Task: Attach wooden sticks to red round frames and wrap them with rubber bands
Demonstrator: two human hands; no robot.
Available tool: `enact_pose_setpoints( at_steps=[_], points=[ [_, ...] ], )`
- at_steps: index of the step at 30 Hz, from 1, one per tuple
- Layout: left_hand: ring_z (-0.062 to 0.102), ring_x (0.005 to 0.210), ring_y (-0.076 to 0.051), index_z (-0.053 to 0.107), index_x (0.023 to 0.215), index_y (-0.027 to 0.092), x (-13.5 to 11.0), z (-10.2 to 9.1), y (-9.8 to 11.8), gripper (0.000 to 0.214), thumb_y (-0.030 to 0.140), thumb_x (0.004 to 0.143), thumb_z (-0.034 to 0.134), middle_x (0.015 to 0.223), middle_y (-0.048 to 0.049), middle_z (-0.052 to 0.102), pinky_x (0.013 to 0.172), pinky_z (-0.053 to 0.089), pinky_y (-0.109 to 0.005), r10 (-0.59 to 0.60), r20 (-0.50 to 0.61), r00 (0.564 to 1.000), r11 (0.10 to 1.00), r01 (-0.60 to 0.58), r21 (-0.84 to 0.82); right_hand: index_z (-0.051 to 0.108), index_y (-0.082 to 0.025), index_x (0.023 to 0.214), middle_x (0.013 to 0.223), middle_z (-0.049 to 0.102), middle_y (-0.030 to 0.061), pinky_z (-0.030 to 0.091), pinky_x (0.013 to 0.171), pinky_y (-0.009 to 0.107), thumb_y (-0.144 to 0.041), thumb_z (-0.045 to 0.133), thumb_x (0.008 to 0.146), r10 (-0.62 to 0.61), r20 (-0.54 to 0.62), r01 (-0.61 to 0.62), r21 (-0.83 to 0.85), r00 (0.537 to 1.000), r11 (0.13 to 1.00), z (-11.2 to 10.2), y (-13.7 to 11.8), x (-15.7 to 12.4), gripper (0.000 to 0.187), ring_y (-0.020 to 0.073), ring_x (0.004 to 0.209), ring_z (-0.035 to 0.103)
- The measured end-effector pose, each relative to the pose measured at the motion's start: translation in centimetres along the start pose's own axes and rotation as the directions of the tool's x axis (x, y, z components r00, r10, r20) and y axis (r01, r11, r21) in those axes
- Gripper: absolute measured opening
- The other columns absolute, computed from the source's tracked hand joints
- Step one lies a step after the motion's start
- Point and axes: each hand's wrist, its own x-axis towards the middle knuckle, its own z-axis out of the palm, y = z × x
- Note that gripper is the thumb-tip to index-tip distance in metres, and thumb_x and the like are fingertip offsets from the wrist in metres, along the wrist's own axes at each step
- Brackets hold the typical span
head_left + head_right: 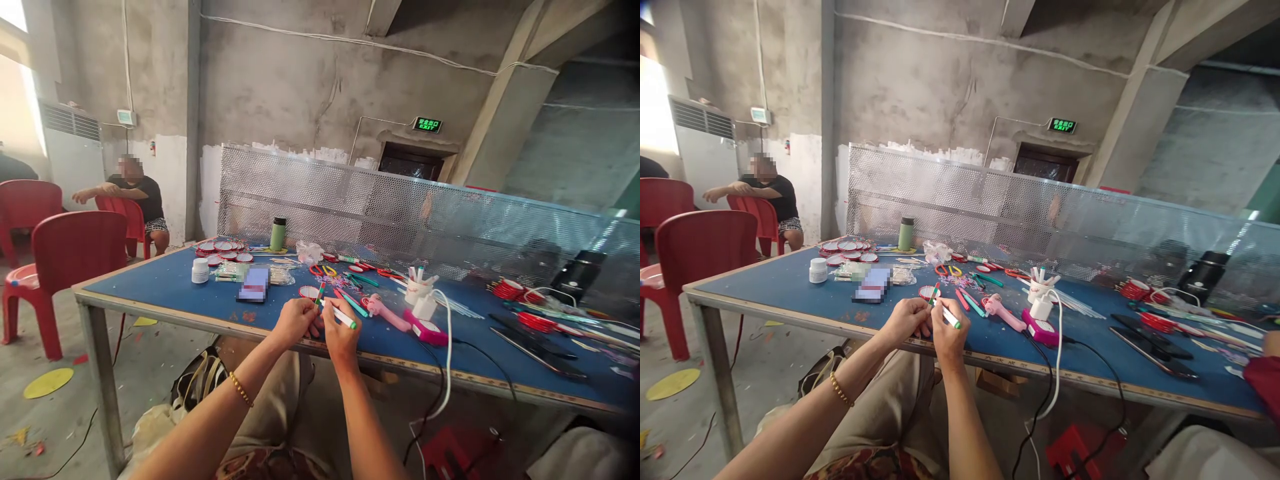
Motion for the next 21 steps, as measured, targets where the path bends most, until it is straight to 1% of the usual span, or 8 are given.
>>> enact_pose_setpoints(
  at_steps=[4,6,8,10,12,14,18,21],
  points=[
    [0.063,0.044,-0.010,0.055,0.065,0.015,0.0,0.0,0.0,0.018,0.010,0.081,0.047,0.057,0.0005,0.065,0.037,0.042,-0.014,0.003,-0.006,1.000,1.000,-0.003,-0.006,0.064,-0.018,0.076,0.067,0.068,0.0033,0.048,0.060,0.026,-0.033,0.055,0.090,-0.026,0.017,0.026,0.003,1.000,1.000,0.1,0.1,0.0,0.022,0.0156,0.059,0.061],
    [0.063,0.044,-0.010,0.055,0.066,0.015,0.0,0.0,0.0,0.017,0.012,0.081,0.048,0.058,-0.0001,0.066,0.037,0.042,-0.014,0.002,-0.007,1.000,1.000,-0.002,-0.017,0.064,-0.018,0.075,0.067,0.068,0.0038,0.048,0.061,0.027,-0.033,0.055,0.090,-0.015,0.010,0.016,-0.001,1.000,1.000,0.1,0.2,-0.1,0.022,0.0162,0.061,0.062],
    [0.063,0.044,-0.010,0.055,0.068,0.015,0.0,-0.1,0.0,0.016,0.016,0.082,0.050,0.060,-0.0016,0.067,0.037,0.043,-0.015,0.000,0.000,1.000,1.000,0.000,-0.032,0.065,-0.018,0.077,0.067,0.068,0.0036,0.049,0.059,0.027,-0.034,0.055,0.090,0.035,-0.005,-0.035,0.028,0.999,0.999,0.1,0.3,-0.2,0.022,0.0164,0.060,0.062],
    [0.062,0.043,-0.010,0.056,0.072,0.014,-0.1,-0.1,0.1,0.015,0.020,0.084,0.050,0.062,-0.0033,0.068,0.037,0.042,-0.016,-0.004,0.011,1.000,0.999,0.004,-0.043,0.066,-0.018,0.081,0.064,0.066,0.0018,0.049,0.054,0.026,-0.037,0.056,0.089,0.131,-0.020,-0.128,0.109,0.991,0.986,0.1,0.1,-0.3,0.022,0.0153,0.054,0.060],
    [0.062,0.043,-0.011,0.058,0.078,0.013,-0.2,-0.1,0.1,0.016,0.025,0.085,0.051,0.064,-0.0050,0.070,0.037,0.041,-0.016,-0.006,0.018,1.000,0.997,0.007,-0.074,0.066,-0.017,0.088,0.059,0.062,-0.0015,0.046,0.047,0.024,-0.038,0.058,0.088,0.243,-0.027,-0.231,0.228,0.970,0.946,-0.1,-0.3,-0.2,0.022,0.0134,0.047,0.057],
    [0.063,0.044,-0.011,0.058,0.083,0.012,-0.2,-0.2,0.0,0.020,0.031,0.084,0.055,0.067,-0.0061,0.070,0.037,0.041,-0.016,-0.005,0.013,1.000,0.991,0.007,-0.135,0.065,-0.017,0.093,0.055,0.059,-0.0043,0.043,0.043,0.023,-0.039,0.061,0.086,0.334,-0.033,-0.302,0.350,0.942,0.887,-0.6,-0.6,0.0,0.023,0.0117,0.042,0.054],
    [0.063,0.046,-0.011,0.057,0.087,0.012,-0.1,-0.5,-0.4,0.031,0.041,0.079,0.064,0.069,-0.0058,0.070,0.037,0.042,-0.017,-0.011,-0.001,1.000,0.972,0.010,-0.234,0.064,-0.017,0.088,0.055,0.059,-0.0051,0.046,0.048,0.023,-0.042,0.069,0.082,0.440,-0.039,-0.357,0.520,0.897,0.776,-2.0,-0.4,0.5,0.026,0.0102,0.044,0.055],
    [0.063,0.046,-0.011,0.054,0.085,0.013,0.1,-0.6,-0.6,0.035,0.044,0.077,0.067,0.070,-0.0063,0.071,0.038,0.042,-0.017,-0.012,-0.001,1.000,0.967,0.011,-0.256,0.066,-0.017,0.086,0.060,0.061,-0.0047,0.049,0.051,0.024,-0.041,0.076,0.076,0.494,-0.006,-0.387,0.615,0.869,0.687,-3.2,0.4,0.6,0.028,0.0098,0.047,0.056]
  ],
)
